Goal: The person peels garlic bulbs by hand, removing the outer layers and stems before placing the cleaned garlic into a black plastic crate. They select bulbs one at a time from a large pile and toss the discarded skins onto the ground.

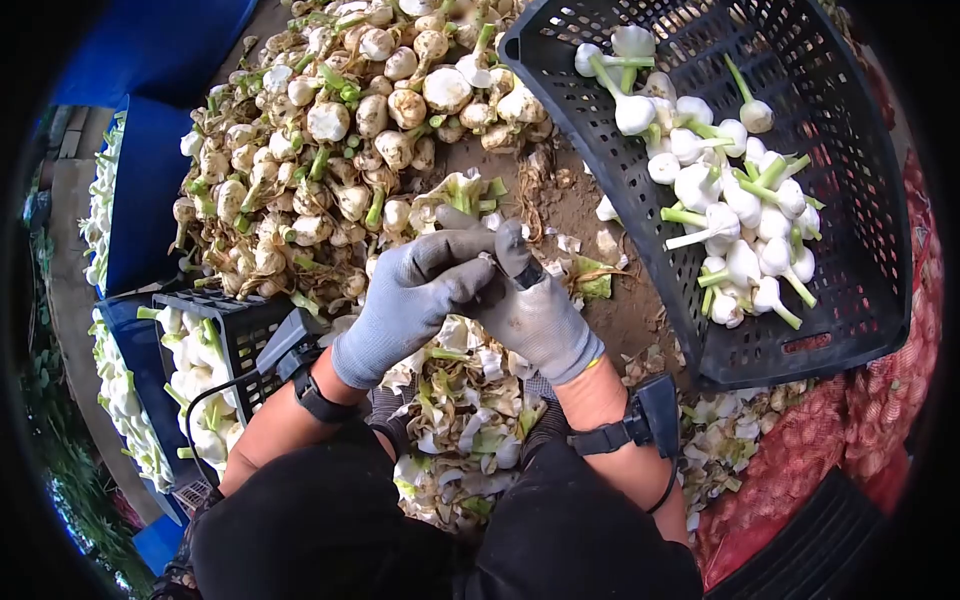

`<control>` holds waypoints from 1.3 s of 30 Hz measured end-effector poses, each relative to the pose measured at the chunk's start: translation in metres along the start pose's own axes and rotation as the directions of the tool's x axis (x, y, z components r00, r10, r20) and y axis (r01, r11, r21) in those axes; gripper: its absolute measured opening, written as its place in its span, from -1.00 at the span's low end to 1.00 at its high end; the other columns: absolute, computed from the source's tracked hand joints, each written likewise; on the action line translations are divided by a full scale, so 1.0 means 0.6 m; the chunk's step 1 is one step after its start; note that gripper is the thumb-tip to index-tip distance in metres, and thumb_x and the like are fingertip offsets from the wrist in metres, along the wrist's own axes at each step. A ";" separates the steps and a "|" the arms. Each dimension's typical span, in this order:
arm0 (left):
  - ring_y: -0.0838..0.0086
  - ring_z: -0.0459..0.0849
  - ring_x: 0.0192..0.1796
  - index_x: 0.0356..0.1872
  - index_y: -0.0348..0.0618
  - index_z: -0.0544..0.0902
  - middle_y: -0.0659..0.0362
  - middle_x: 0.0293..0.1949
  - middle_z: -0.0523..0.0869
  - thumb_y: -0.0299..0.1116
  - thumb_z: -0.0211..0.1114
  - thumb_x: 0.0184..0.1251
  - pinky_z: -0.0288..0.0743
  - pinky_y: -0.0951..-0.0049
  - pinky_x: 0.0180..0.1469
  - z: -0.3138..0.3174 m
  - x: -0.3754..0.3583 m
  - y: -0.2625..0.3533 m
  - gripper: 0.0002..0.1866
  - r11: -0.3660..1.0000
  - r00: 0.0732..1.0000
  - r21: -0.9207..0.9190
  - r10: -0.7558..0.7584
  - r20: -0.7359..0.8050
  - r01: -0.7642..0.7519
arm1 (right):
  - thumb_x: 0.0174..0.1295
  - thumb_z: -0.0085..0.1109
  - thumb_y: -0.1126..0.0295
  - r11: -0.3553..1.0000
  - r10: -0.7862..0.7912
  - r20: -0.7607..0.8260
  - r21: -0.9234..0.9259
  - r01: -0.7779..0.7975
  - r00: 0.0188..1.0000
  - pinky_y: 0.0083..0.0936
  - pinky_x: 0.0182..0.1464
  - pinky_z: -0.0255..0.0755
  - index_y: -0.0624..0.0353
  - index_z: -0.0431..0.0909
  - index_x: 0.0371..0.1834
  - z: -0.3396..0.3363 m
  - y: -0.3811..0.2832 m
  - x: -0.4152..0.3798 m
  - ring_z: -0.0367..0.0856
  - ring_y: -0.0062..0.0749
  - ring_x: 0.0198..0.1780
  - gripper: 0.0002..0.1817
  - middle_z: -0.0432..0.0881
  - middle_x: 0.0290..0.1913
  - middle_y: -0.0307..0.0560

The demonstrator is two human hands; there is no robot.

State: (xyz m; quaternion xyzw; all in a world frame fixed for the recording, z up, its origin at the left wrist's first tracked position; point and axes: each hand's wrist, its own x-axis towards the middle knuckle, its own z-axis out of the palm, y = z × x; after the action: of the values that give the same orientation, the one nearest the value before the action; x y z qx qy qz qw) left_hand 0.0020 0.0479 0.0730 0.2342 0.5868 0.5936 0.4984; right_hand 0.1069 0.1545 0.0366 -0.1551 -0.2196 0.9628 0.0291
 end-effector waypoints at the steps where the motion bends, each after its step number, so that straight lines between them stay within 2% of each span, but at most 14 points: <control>1: 0.63 0.66 -0.27 0.01 -0.31 0.66 0.22 -0.22 0.71 -0.36 0.27 0.43 0.58 0.55 -0.22 -0.004 0.001 0.004 -0.74 0.989 0.999 0.139 0.045 -0.026 -0.041 | 0.39 -0.16 -0.30 0.996 -0.049 0.065 -0.077 0.054 0.997 -0.34 0.26 0.38 0.29 0.35 0.32 -0.002 0.006 0.006 0.52 -0.37 0.11 -0.18 0.56 0.09 -0.06; 8: 0.15 0.67 -0.32 -0.25 -0.27 0.62 -0.01 -0.38 0.65 -0.48 0.25 0.25 0.56 0.32 -0.24 -0.027 -0.005 0.006 -0.90 0.681 0.921 0.661 0.387 0.042 -0.316 | 0.50 -0.17 -0.12 0.994 0.075 0.098 0.075 -0.083 0.992 -0.45 0.30 0.29 0.24 0.44 0.17 0.006 0.028 0.000 0.50 -0.45 0.06 -0.41 0.55 0.00 -0.15; 10: 0.08 0.65 -0.30 -0.27 -0.25 0.59 -0.02 -0.38 0.62 -0.48 0.27 0.16 0.54 0.27 -0.24 -0.030 -0.009 -0.004 -0.87 0.539 0.910 0.778 0.403 0.099 -0.323 | 0.60 -0.29 0.39 0.585 -0.276 0.356 -0.675 0.450 0.893 -0.45 0.37 0.23 0.29 0.42 0.20 0.024 0.014 -0.008 0.48 -0.45 0.13 -0.68 0.55 0.07 -0.11; 13: 0.06 0.61 -0.35 -0.32 -0.17 0.54 0.01 -0.41 0.58 -0.41 0.31 0.12 0.50 0.19 -0.31 -0.039 -0.015 -0.026 -0.85 0.568 0.922 0.766 0.379 0.081 -0.301 | 0.58 -0.22 0.27 0.988 -0.004 -0.017 -0.154 0.001 1.000 -0.42 0.36 0.30 0.26 0.31 0.39 0.013 0.032 -0.005 0.47 -0.38 0.23 -0.57 0.50 0.19 -0.08; 14: 0.08 0.63 -0.36 -0.26 -0.16 0.58 0.02 -0.39 0.60 -0.45 0.32 0.09 0.52 0.23 -0.31 -0.044 -0.023 -0.036 -0.82 0.528 0.941 0.809 0.327 0.088 -0.259 | 0.54 -0.11 0.12 0.750 -0.061 0.104 -0.651 0.114 0.993 -0.39 0.32 0.36 0.20 0.29 0.43 0.022 0.010 -0.017 0.45 -0.33 0.28 -0.47 0.48 0.25 -0.07; 18: 0.21 0.66 -0.39 -0.42 -0.17 0.64 0.08 -0.42 0.64 -0.22 0.52 0.08 0.55 0.30 -0.32 -0.099 -0.097 -0.108 -0.73 0.491 0.988 0.871 0.122 -0.091 0.020 | 0.29 0.25 0.09 0.961 -0.114 -0.126 -0.266 0.077 0.985 -0.41 0.15 0.51 0.12 0.46 0.34 -0.050 0.005 0.037 0.56 -0.30 0.19 -0.41 0.59 0.14 0.09; 20: 0.23 0.68 -0.36 -0.50 -0.22 0.63 0.06 -0.42 0.66 -0.13 0.55 0.04 0.56 0.32 -0.29 -0.141 -0.100 -0.117 -0.64 0.414 0.931 0.903 0.272 -0.242 0.114 | 0.24 0.29 0.19 -0.099 -0.215 -0.179 -0.974 -0.204 0.960 -0.40 0.08 0.55 0.14 0.56 0.23 -0.096 0.037 0.045 0.66 -0.29 0.04 -0.50 0.69 -0.05 0.14; 22: 0.15 0.70 -0.20 -0.21 -0.20 0.66 -0.02 -0.27 0.67 -0.30 0.52 0.07 0.57 0.23 -0.16 -0.180 -0.072 -0.133 -0.69 0.451 0.871 0.873 0.334 -0.360 0.188 | 0.24 0.19 0.35 0.035 0.322 -0.449 -0.874 -0.485 0.833 -0.36 0.10 0.54 0.22 0.57 0.18 -0.107 0.123 -0.004 0.70 -0.19 -0.02 -0.58 0.72 -0.12 0.15; 24: 0.13 0.69 -0.13 -0.06 -0.15 0.65 -0.05 -0.17 0.64 -0.46 0.36 0.13 0.57 0.18 -0.09 -0.198 -0.042 -0.144 -0.69 0.352 0.970 0.920 0.104 -0.220 0.171 | 0.13 0.04 0.56 0.246 0.422 0.368 -0.926 0.286 0.828 -0.38 0.10 0.55 0.27 0.56 0.16 -0.085 0.193 -0.073 0.72 -0.14 -0.07 -0.54 0.74 -0.12 0.09; 26: 0.09 0.67 -0.11 -0.01 -0.10 0.65 -0.06 -0.14 0.63 -0.54 0.22 0.11 0.57 0.15 -0.05 -0.198 -0.024 -0.167 -0.64 -0.089 0.992 0.993 -0.097 -0.082 0.073 | 0.02 -0.04 0.62 0.549 0.684 0.407 -0.834 -0.059 0.605 -0.35 0.14 0.53 0.25 0.61 0.10 -0.101 0.172 -0.071 0.71 -0.16 -0.02 -0.50 0.73 -0.08 0.10; 31: 0.64 0.62 -0.35 -0.05 -0.26 0.64 0.23 -0.36 0.74 -0.25 0.42 0.27 0.55 0.57 -0.27 -0.183 -0.007 -0.093 -0.65 0.899 0.919 0.292 -0.230 -0.321 0.327 | 0.11 0.20 0.48 -0.366 -0.134 -0.053 -0.925 -0.099 0.990 -0.33 -0.02 0.57 0.01 0.65 0.11 -0.037 0.041 -0.025 0.72 -0.09 -0.10 -0.57 0.73 -0.13 0.08; 34: 0.65 0.56 -0.39 0.13 -0.35 0.53 0.25 -0.21 0.66 -0.11 0.23 0.45 0.50 0.67 -0.29 -0.123 -0.013 -0.088 -0.52 0.989 0.996 0.138 -0.052 -0.077 0.062 | 0.18 0.31 0.35 0.297 -0.314 -0.042 -0.953 0.056 0.949 -0.36 -0.13 0.58 0.00 0.59 0.21 -0.026 0.057 0.004 0.72 -0.13 -0.19 -0.54 0.72 -0.17 0.10; 36: 0.57 0.66 -0.21 0.28 -0.33 0.44 0.22 -0.12 0.67 -0.16 0.15 0.51 0.57 0.58 -0.14 -0.091 -0.028 -0.051 -0.50 0.920 0.934 -0.170 -0.355 0.025 0.354 | 0.27 0.31 0.26 0.179 -0.450 0.136 -0.955 0.238 0.883 -0.47 -0.32 0.54 0.10 0.58 0.21 -0.048 0.064 0.015 0.69 -0.32 -0.34 -0.55 0.71 -0.26 0.04; 39: 0.62 0.66 -0.20 0.40 -0.20 0.36 0.21 -0.11 0.68 -0.36 0.29 0.40 0.57 0.57 -0.13 -0.075 -0.038 -0.058 -0.43 0.978 0.983 -0.111 -0.181 -0.027 0.177 | 0.44 0.05 0.37 0.823 -0.085 -0.343 -0.553 -0.128 0.935 -0.67 -0.43 0.44 0.37 0.58 0.10 -0.026 0.024 -0.003 0.57 -0.69 -0.40 -0.68 0.69 -0.28 -0.22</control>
State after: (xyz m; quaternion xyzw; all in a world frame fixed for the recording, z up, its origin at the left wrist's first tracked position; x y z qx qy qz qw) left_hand -0.0167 0.0010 0.0383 0.1420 0.5815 0.5816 0.5508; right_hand 0.1137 0.1477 0.0175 -0.3294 -0.4850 0.8101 0.0097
